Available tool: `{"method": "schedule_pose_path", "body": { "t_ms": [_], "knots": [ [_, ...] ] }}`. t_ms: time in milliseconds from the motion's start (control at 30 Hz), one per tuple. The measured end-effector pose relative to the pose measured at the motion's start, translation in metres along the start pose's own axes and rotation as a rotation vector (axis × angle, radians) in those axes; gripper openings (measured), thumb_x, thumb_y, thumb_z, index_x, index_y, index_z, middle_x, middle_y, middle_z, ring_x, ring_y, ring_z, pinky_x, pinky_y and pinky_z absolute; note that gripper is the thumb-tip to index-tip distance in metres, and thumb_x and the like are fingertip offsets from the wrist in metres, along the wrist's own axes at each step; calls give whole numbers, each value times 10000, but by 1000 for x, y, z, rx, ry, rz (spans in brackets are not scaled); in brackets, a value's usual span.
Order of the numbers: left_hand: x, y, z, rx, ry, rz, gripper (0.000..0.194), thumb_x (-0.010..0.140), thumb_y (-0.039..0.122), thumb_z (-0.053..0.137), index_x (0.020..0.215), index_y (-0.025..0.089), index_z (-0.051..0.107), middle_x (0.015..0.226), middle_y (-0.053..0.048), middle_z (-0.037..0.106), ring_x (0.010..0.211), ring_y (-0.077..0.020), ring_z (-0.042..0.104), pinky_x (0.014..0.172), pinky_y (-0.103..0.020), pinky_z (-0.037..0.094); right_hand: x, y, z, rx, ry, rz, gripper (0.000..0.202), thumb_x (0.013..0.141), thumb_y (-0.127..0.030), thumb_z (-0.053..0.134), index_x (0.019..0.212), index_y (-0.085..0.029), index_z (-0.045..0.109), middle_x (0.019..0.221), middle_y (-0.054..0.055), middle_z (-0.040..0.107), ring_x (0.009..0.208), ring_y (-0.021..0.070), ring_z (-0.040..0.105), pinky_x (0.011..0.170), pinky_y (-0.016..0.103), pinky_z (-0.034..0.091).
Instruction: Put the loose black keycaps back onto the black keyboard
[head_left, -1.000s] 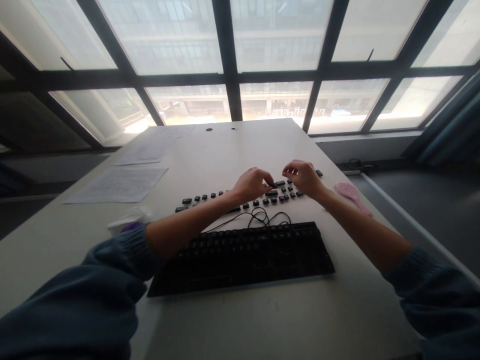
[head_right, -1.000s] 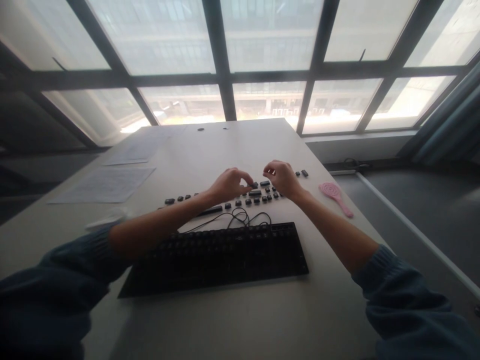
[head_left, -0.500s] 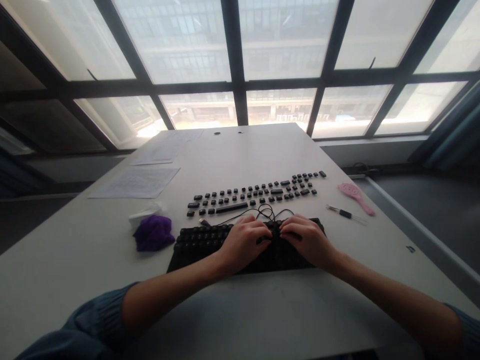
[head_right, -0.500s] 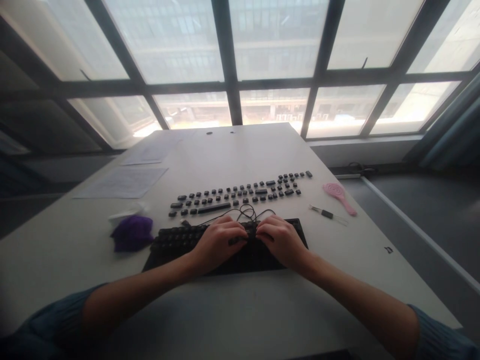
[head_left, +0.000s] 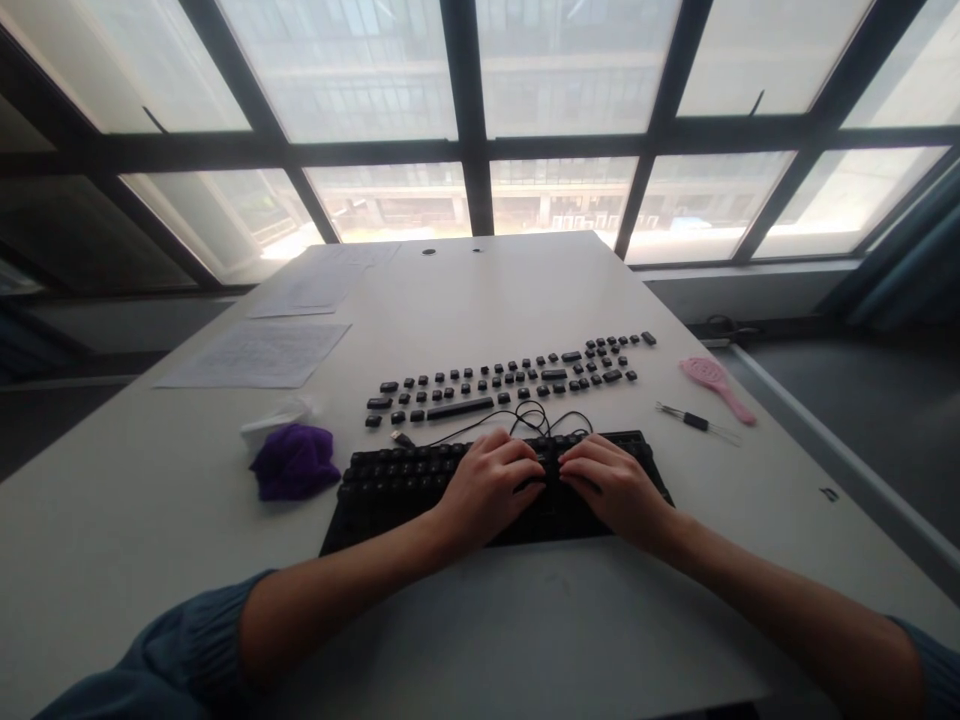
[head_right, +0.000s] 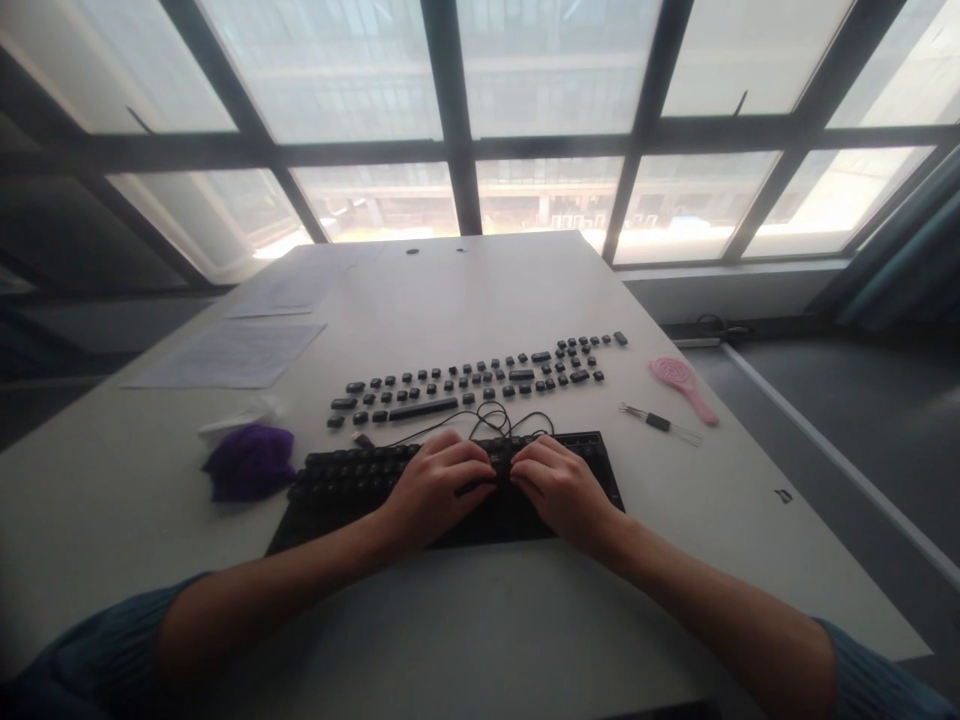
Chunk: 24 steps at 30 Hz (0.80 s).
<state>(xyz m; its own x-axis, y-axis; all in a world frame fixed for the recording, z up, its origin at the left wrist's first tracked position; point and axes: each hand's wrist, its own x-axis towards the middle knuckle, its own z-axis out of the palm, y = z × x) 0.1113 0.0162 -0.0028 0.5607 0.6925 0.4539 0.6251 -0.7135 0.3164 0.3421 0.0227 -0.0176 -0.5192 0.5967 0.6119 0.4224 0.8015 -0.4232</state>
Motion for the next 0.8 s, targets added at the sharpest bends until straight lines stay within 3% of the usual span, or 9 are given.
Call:
{"method": "schedule_pose_path", "body": {
  "t_ms": [267,567,800],
  "knots": [
    [-1,-4,3,-14,24,41,85,943,244,686,902,220,757,952,-20,761,858,-178,588,817,-339,469,-2,-1,0,-58,-11,-75,155,973,-85,573,901,-162,687,933,95,714,849,196,618,743,333,577],
    [-2,-4,6,25,82,87,141,971,218,644,918,234,774,941,-14,763,839,-170,565,797,-333,451,-1,2,-6,-33,87,23,123,957,-93,620,936,-190,692,932,72,715,862,195,631,776,346,570],
    [-3,-1,6,82,83,91,141,981,228,627,936,229,761,946,-13,753,860,-176,558,810,-344,440,-4,0,-1,-51,15,-20,138,973,-102,590,927,-185,690,927,83,711,853,202,619,750,350,574]
  ]
}}
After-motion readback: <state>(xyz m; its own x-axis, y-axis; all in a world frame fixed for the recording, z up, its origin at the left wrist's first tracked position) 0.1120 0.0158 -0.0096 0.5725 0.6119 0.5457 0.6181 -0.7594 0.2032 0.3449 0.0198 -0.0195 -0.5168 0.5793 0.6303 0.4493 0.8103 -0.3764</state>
